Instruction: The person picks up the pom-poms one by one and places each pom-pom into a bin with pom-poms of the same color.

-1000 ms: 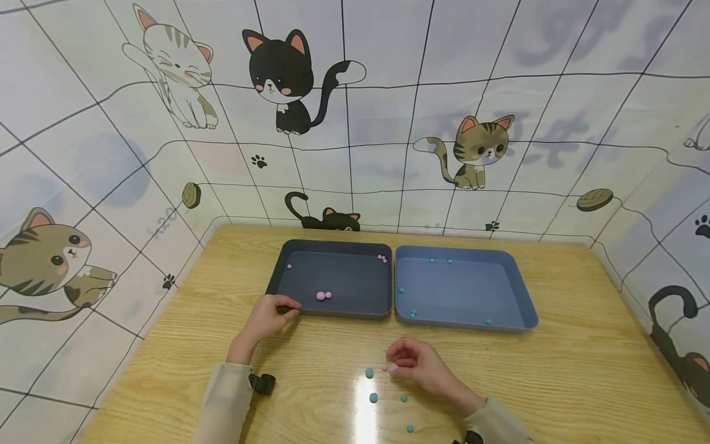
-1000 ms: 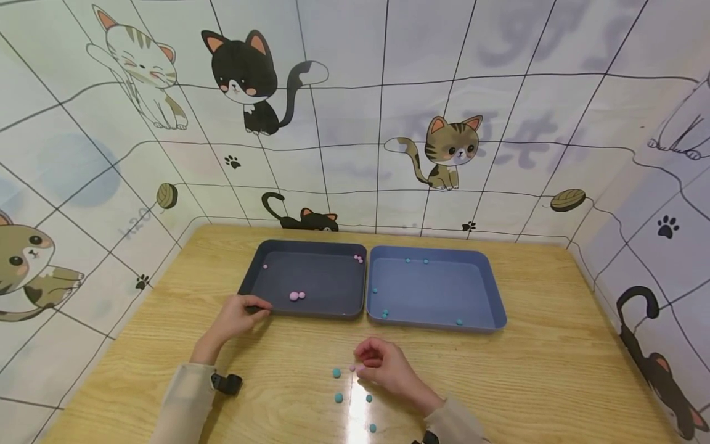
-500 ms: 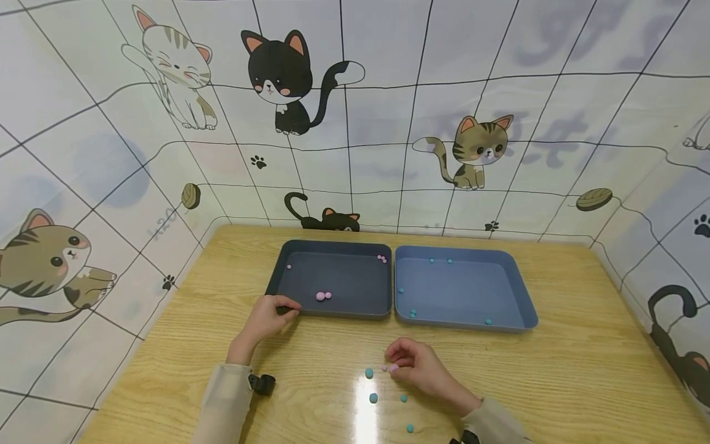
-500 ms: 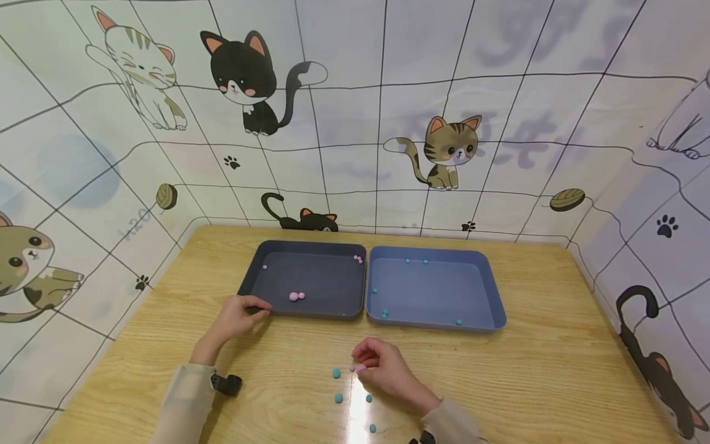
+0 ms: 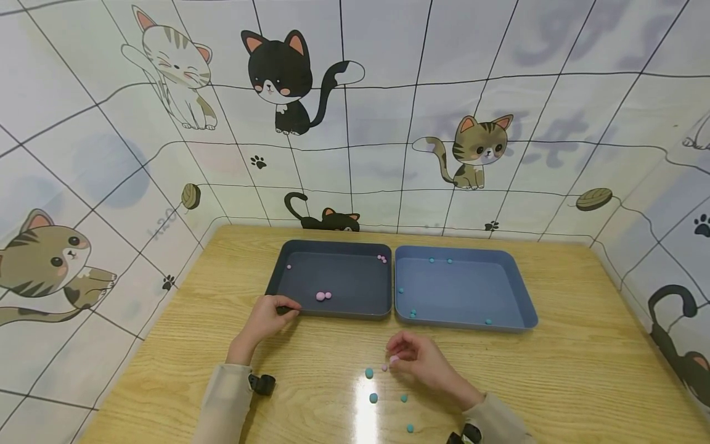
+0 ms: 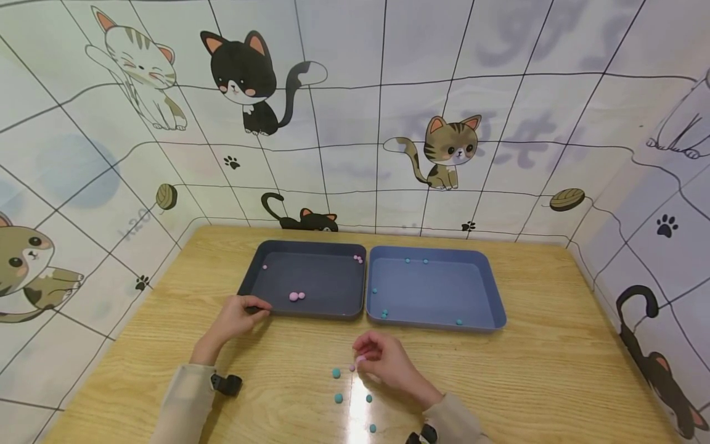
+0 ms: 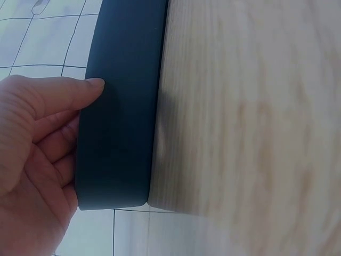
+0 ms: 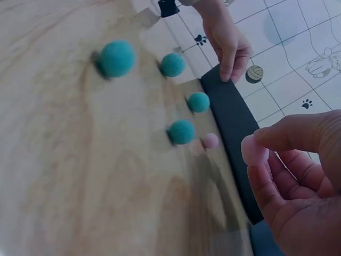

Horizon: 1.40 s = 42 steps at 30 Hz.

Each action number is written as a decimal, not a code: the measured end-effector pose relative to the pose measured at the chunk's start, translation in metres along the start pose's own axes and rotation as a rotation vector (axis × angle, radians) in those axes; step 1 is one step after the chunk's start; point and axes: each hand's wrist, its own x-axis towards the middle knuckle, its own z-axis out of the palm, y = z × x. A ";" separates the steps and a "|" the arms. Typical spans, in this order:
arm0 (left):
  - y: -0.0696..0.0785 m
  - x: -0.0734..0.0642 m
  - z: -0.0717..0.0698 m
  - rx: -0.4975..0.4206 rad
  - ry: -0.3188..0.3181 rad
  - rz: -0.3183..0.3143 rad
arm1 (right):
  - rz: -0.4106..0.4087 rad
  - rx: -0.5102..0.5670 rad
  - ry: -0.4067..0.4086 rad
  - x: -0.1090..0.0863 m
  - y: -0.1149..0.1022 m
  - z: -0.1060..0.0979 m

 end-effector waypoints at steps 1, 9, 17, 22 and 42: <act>0.000 0.000 0.000 0.000 -0.001 0.000 | -0.010 0.005 0.003 0.001 -0.001 -0.001; 0.000 -0.001 0.000 -0.002 -0.005 -0.004 | -0.053 0.050 0.032 0.013 -0.013 -0.007; -0.001 0.000 0.000 -0.014 -0.013 -0.024 | -0.047 0.087 0.053 0.026 -0.019 -0.010; -0.001 -0.001 0.000 -0.010 -0.010 -0.029 | -0.062 0.108 0.040 0.036 -0.022 -0.010; 0.000 -0.001 -0.001 -0.008 0.002 0.019 | 0.038 0.110 0.109 0.079 -0.036 -0.012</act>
